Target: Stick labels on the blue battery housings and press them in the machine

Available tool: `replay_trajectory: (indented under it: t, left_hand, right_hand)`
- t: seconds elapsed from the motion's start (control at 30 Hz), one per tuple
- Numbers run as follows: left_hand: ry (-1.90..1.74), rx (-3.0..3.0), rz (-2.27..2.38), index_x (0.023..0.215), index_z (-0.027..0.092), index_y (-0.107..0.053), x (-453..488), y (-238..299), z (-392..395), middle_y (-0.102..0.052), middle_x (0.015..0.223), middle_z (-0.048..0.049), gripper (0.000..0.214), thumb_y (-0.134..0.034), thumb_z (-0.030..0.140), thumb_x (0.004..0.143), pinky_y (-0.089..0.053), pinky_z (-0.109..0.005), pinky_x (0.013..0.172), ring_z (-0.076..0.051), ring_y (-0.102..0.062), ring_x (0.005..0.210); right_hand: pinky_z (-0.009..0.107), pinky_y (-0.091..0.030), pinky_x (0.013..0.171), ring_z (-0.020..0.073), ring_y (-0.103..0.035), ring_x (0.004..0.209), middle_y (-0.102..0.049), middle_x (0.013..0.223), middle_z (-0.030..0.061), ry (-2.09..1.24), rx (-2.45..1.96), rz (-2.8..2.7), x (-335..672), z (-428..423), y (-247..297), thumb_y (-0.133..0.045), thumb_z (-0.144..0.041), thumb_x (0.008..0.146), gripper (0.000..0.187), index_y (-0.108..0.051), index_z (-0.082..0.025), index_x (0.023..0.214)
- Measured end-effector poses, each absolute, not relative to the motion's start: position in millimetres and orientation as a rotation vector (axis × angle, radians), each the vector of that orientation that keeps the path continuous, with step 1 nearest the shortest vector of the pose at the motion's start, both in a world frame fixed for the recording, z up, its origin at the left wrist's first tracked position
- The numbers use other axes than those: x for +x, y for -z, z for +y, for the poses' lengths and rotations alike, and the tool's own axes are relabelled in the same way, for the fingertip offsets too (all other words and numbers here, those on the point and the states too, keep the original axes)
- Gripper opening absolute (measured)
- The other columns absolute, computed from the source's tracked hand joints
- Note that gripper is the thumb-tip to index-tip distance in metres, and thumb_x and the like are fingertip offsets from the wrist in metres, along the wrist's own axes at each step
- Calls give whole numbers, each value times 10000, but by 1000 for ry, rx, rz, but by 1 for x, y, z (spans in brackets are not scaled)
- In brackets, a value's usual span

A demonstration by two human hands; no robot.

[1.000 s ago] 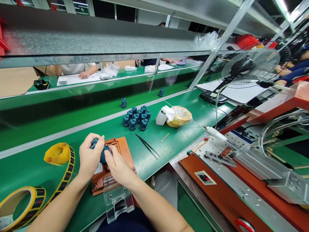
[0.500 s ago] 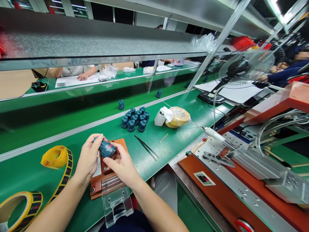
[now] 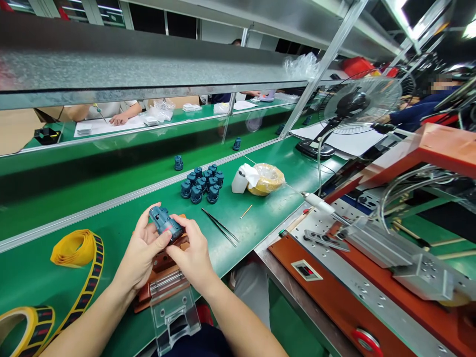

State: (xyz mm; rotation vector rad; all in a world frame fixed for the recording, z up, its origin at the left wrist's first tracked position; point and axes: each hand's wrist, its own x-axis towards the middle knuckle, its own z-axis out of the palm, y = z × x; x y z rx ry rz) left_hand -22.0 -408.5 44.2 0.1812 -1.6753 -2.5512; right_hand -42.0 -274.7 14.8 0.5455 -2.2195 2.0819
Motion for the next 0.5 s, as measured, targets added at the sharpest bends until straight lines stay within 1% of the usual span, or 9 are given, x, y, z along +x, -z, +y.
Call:
replay_trajectory:
  t: [0.07,0.13,0.23,0.33,0.4,0.5]
  left_hand:
    - [2619,180,-1650,1450,292,-439,-21,-46,-408,-725,1189,-88,883,-892,363,696,-568,-376,970,-254,-705,1101]
    - [2678,186,-1608,1452,264,-449,-22,-47,-409,-738,1152,-99,881,-892,358,697,-583,-381,936,-268,-716,1073]
    - [2733,183,-1564,1488,259,-414,-25,-46,-412,-730,1178,-123,903,-881,347,720,-604,-393,887,-291,-717,1074]
    - [2753,166,-1566,1514,270,-382,-26,-45,-413,-719,1208,-128,917,-870,336,741,-595,-395,910,-289,-706,1106]
    - [2756,178,-1581,1499,276,-397,-26,-45,-411,-722,1200,-115,895,-870,317,739,-579,-390,944,-271,-705,1109]
    - [2703,197,-1597,1431,279,-457,-23,-45,-407,-725,1175,-87,822,-877,277,724,-564,-356,963,-228,-705,1080]
  right_hand:
    - [358,-587,881,241,-636,1131,-625,1279,85,-2043,564,-2206,-41,-274,-14,-740,-201,787,528,-605,-250,1295]
    - [351,-598,869,237,-651,1110,-618,1286,91,-2079,541,-2196,-40,-273,-14,-784,-241,787,539,-604,-245,1295]
    - [350,-615,837,221,-686,1020,-607,1305,91,-2177,484,-2189,-40,-274,-15,-831,-284,767,569,-604,-243,1287]
    - [356,-618,831,218,-694,997,-609,1308,86,-2179,467,-2187,-42,-273,-14,-836,-280,757,551,-611,-243,1258]
    - [362,-613,844,234,-678,1049,-621,1277,84,-2075,512,-2189,-42,-272,-12,-808,-248,769,516,-612,-242,1246]
    - [391,-591,883,243,-651,1077,-646,1196,87,-1776,670,-2194,-41,-271,-10,-708,-166,816,495,-587,-241,1290]
